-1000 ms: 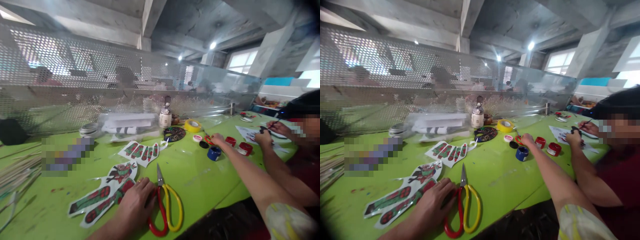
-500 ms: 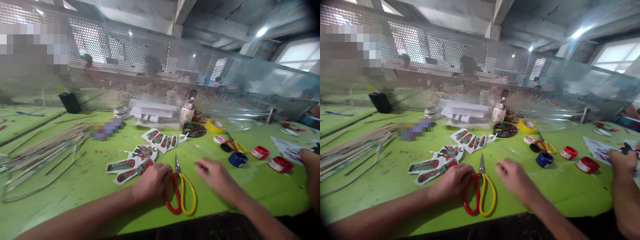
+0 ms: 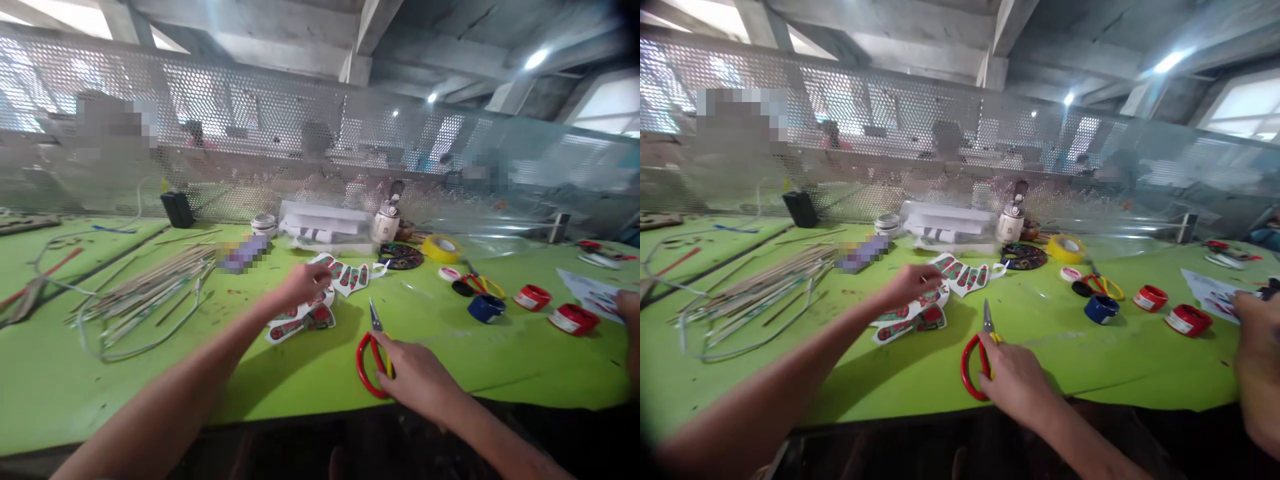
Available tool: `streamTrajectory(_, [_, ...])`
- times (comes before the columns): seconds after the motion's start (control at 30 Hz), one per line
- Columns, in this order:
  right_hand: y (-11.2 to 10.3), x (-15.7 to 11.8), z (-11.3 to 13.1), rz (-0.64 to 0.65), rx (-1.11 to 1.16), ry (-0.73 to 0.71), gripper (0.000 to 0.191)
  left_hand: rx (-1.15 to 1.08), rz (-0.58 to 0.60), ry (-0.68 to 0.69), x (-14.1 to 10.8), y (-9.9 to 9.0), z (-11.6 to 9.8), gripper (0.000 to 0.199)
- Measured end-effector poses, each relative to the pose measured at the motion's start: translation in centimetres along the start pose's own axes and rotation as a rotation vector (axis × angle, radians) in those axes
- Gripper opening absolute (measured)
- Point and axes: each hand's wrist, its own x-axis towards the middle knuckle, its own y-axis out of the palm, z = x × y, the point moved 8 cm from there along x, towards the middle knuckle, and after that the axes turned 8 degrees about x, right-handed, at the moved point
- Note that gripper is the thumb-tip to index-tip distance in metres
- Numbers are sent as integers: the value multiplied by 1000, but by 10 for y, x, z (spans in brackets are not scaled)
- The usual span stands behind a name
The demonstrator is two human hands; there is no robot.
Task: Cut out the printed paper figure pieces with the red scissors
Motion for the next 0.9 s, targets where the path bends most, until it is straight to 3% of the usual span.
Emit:
streamTrajectory(0.13, [-5, 4, -12, -3, 48, 19, 72, 131, -12, -226, 6, -32, 83, 37])
streamTrajectory(0.23, [-6, 7, -25, 14, 116, 32, 78, 200, 101, -286, -1, -23, 111, 37])
streamTrajectory(0.4, [-4, 9, -51, 91, 400, 101, 83, 274, 281, -249, -5, 6, 92, 49])
streamTrajectory(0.53, [-1, -2, -55, 185, 747, 87, 69, 335, 296, -240, -4, 17, 73, 57])
streamTrajectory(0.67, [-11, -4, -45, 74, 1314, 20, 50, 361, 279, -276, -5, 22, 71, 62])
streamTrajectory(0.8, [-28, 28, -25, 17, 1417, -107, 49, 380, 238, -295, -6, 13, 66, 69])
streamTrajectory(0.9, [-50, 67, -8, -59, 1476, -224, 57, 399, 179, -230, -8, -1, 44, 59])
